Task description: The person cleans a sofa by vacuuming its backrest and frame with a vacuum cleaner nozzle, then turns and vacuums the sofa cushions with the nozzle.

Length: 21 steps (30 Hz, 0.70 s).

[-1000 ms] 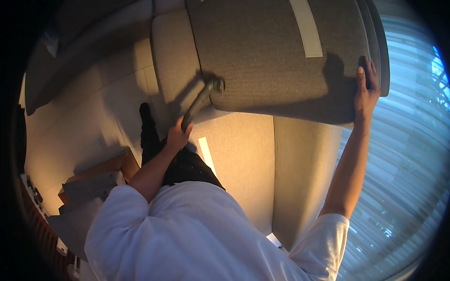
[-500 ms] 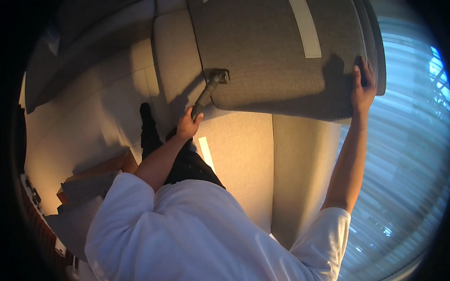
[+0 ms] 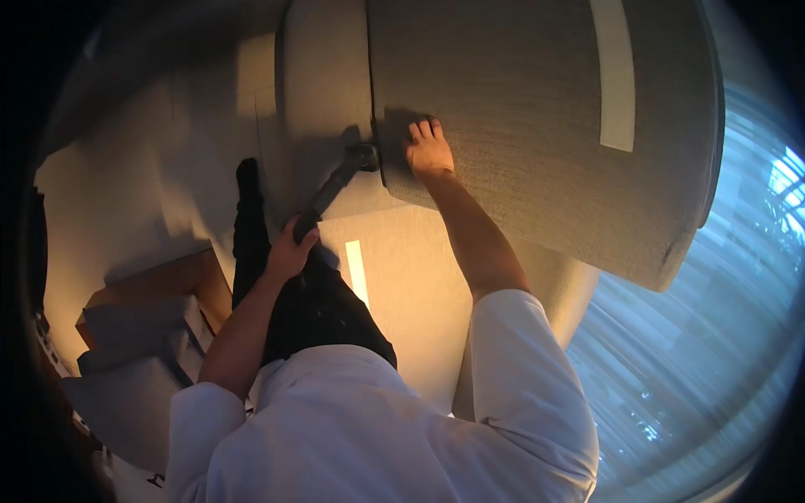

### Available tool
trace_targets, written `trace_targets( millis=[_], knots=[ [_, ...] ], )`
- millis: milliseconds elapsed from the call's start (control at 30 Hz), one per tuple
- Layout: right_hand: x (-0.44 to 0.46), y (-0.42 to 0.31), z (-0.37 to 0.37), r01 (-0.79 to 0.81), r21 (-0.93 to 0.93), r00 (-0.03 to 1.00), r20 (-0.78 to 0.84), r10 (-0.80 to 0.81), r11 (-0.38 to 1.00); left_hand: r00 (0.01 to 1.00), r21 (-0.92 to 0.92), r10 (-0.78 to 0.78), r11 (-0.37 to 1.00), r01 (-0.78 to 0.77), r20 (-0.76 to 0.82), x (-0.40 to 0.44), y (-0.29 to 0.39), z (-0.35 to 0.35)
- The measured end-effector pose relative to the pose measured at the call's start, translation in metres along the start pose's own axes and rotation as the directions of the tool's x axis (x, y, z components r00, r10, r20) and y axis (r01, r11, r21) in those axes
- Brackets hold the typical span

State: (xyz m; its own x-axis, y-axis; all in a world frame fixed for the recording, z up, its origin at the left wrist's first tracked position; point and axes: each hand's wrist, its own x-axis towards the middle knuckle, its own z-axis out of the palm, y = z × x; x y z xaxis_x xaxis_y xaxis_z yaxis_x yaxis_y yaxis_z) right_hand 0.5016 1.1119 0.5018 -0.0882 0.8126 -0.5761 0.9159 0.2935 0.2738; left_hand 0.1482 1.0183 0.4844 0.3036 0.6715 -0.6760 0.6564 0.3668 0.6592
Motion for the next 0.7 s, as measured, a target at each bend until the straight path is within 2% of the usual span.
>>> trace_targets(
  millis=[67, 133, 200, 233, 267, 333, 367, 433, 467, 500, 567, 600, 700],
  knots=[
    [0.011, -0.002, 0.010, 0.029, -0.019, 0.999, 0.036, -0.028, 0.999, 0.993, -0.029, 0.020, 0.999, -0.024, -0.119, -0.002, -0.005, -0.006],
    [0.017, -0.003, 0.020, 0.057, -0.033, 0.996, 0.065, -0.055, 0.998, 0.997, -0.104, -0.015, 0.995, 0.007, -0.080, 0.002, -0.006, -0.011],
    [0.016, 0.006, 0.025, -0.066, 0.307, 0.996, -0.038, 0.082, 0.949, 0.998, -0.179, -0.034, 0.984, 0.024, -0.053, 0.005, -0.003, -0.015],
    [0.014, 0.010, 0.017, -0.060, 0.301, 0.996, -0.042, 0.076, 0.952, 0.997, -0.161, 0.003, 0.987, -0.015, -0.072, 0.006, -0.002, -0.017],
    [0.009, 0.015, -0.002, -0.146, 0.783, 0.928, -0.103, 0.357, 0.604, 0.995, -0.142, 0.040, 0.988, -0.053, -0.089, 0.008, 0.003, -0.018],
    [-0.009, 0.026, -0.044, -0.178, 0.905, 0.763, -0.121, 0.635, 0.386, 0.999, -0.131, 0.002, 0.991, -0.009, -0.050, 0.014, 0.017, -0.023],
    [-0.014, 0.031, -0.029, -0.182, 0.905, 0.758, -0.120, 0.641, 0.384, 1.000, -0.112, -0.030, 0.993, 0.030, -0.005, 0.016, 0.023, -0.025],
    [-0.019, 0.035, -0.008, -0.064, 0.554, 0.932, -0.265, 0.249, 0.830, 0.999, -0.100, 0.020, 0.995, -0.023, -0.026, 0.022, 0.029, -0.023],
    [-0.019, 0.032, -0.008, 0.038, 0.191, 0.973, -0.229, 0.007, 0.981, 0.997, -0.090, 0.058, 0.994, -0.062, -0.048, 0.024, 0.030, -0.021],
    [-0.015, 0.023, -0.006, 0.039, 0.188, 0.971, -0.240, 0.007, 0.981, 0.996, -0.088, 0.064, 0.994, -0.069, -0.057, 0.026, 0.028, -0.021],
    [-0.007, 0.006, -0.006, -0.020, -0.053, 0.997, -0.070, 0.016, 0.998, 0.995, -0.036, 0.092, 0.995, -0.094, -0.046, 0.027, 0.025, -0.022],
    [0.000, 0.004, -0.004, -0.004, -0.054, 0.999, 0.046, 0.006, 0.999, 0.994, -0.035, 0.091, 0.995, -0.093, -0.053, 0.027, 0.022, -0.023],
    [0.006, -0.002, -0.001, -0.006, -0.077, 0.994, 0.109, 0.014, 0.997, 0.993, -0.010, 0.098, 0.995, -0.099, -0.072, 0.016, 0.012, -0.024]
  ],
)
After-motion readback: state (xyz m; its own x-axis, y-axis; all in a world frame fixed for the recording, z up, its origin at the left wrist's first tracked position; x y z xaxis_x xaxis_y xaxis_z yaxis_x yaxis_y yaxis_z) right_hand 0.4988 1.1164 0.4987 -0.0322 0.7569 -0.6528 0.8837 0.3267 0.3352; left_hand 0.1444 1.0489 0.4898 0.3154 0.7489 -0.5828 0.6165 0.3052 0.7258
